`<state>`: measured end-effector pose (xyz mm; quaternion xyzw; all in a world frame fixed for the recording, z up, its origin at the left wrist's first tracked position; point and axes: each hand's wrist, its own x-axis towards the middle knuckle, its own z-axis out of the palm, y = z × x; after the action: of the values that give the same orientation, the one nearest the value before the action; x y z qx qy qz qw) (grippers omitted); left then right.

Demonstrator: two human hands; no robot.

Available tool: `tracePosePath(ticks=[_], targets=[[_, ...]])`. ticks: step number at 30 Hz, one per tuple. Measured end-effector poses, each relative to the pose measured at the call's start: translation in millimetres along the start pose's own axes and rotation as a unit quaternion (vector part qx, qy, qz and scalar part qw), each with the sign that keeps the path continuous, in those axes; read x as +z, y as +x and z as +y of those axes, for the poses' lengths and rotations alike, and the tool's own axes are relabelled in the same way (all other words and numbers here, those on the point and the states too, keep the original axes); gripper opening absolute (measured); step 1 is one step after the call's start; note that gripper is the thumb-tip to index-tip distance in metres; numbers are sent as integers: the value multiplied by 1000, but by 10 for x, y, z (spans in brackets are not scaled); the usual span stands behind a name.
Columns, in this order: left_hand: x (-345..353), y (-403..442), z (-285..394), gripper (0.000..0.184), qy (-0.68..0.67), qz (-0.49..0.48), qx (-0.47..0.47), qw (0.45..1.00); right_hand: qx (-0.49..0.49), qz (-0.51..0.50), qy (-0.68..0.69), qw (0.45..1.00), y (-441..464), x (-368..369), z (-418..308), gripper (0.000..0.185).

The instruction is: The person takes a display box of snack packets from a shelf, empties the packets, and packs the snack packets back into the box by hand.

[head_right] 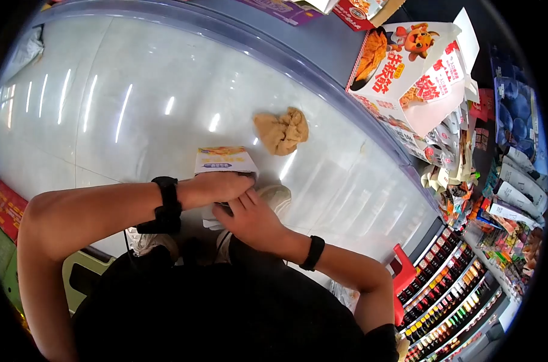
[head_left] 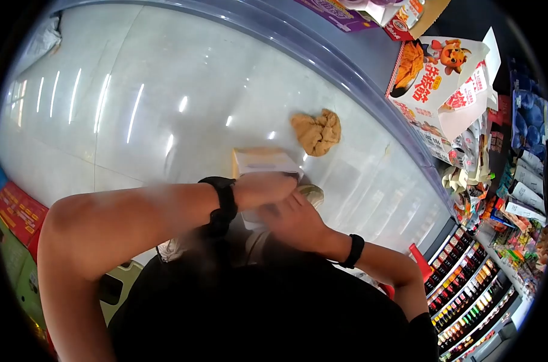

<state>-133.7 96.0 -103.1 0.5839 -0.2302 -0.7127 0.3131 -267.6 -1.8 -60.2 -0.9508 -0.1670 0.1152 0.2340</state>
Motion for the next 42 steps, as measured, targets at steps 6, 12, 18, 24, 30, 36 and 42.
tracePosePath(ticks=[6,12,18,24,30,36,42], targets=[[53,146,-177,30,-77,16,56,995,-23,27,-9,999,6,-21,28,31],[-91,137,-153,47,-85,-88,37,992,-25,9,35,999,-12,9,118,43],[19,32,-75,45,-130,-52,-21,990,-42,27,29,998,-26,-43,74,25],[80,57,-128,27,-133,-5,2,991,-62,79,-14,995,-127,90,32,19],[173,68,-99,31,-36,13,14,999,-96,91,-18,991,-167,85,45,8],[344,102,-184,28,72,18,41,996,-95,84,1,992,-298,164,-46,10],[382,135,-249,17,114,14,75,991,-106,81,-19,991,-276,144,-29,9]])
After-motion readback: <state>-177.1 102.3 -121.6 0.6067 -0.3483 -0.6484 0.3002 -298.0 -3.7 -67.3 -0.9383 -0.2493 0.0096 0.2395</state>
